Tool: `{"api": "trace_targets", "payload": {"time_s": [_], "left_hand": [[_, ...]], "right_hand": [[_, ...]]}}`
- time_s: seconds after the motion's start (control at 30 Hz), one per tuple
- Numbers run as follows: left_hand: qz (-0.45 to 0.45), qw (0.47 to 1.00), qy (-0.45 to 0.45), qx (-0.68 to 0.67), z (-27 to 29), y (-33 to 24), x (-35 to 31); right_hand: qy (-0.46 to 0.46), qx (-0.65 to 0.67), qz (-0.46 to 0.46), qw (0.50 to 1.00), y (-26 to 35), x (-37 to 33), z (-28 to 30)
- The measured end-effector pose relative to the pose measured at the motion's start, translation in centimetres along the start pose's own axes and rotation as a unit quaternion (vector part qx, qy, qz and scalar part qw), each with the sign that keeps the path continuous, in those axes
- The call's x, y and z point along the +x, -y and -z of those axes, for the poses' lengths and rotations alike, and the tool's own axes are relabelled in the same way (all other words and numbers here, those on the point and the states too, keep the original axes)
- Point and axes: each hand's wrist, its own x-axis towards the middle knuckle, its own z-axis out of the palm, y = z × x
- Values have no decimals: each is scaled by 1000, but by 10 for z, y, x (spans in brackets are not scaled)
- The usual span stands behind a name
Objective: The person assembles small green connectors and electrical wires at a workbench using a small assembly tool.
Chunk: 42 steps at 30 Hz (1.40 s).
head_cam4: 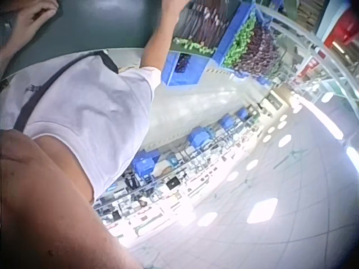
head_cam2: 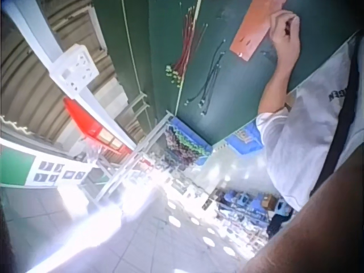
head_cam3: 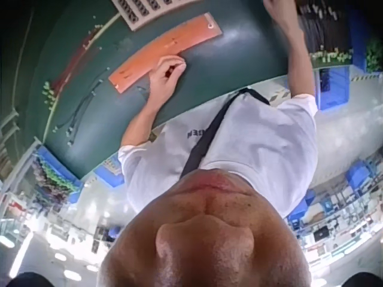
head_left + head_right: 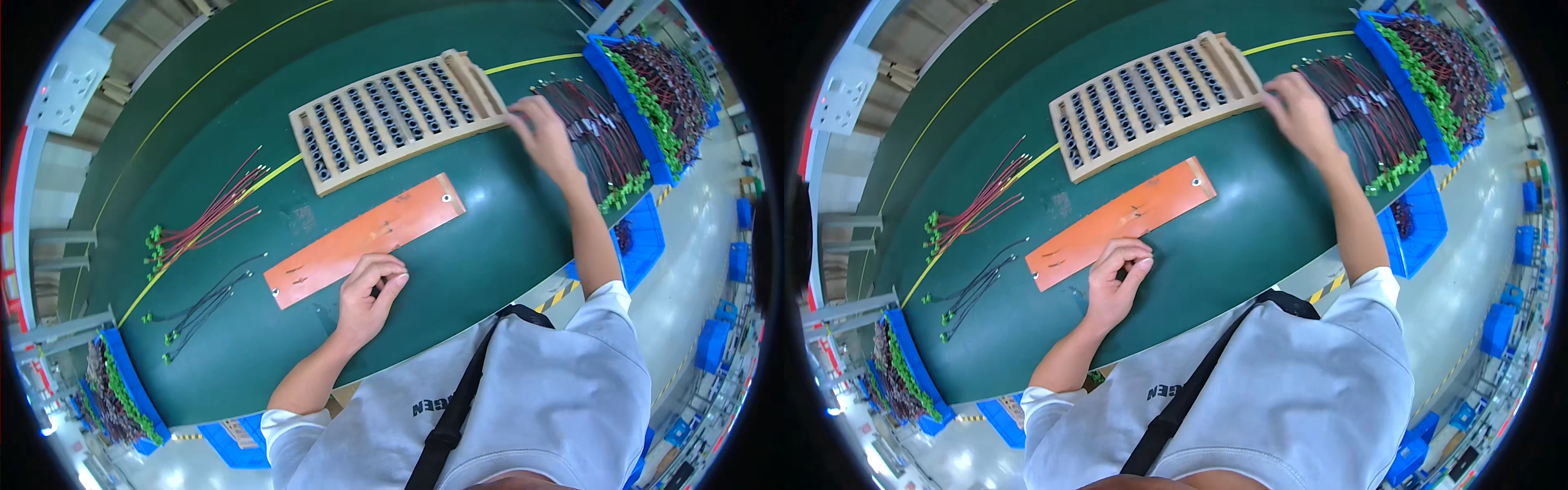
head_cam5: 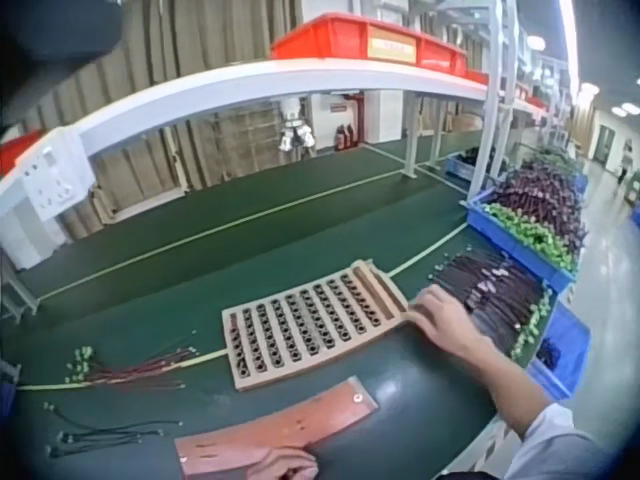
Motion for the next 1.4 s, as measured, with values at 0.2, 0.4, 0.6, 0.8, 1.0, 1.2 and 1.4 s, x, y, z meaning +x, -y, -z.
{"api": "trace_targets", "payload": {"time_s": [0.2,0.4,0.6,0.8,1.0,1.2,1.4], "left_hand": [[-97,995,-23,26,21,-7,2],[-151,937,-147,280,111,-12,25],[-149,718,-94,673,221,23,45],[-142,694,-120,695,272,44,87],[-143,738,-34,659,262,57,142],[-82,793,-137,589,315,9,110],[70,939,-106,321,323,-66,-14]], "right_hand": [[54,-54,-88,993,49,19,-33],[1,-5,-49,999,36,11,-54],[-114,326,-221,912,-7,3,-73],[-97,323,-224,914,-11,4,-75],[-84,282,-235,926,-1,7,-72],[-87,313,-220,920,3,8,-76],[-68,309,-210,925,-21,3,-78]]}}
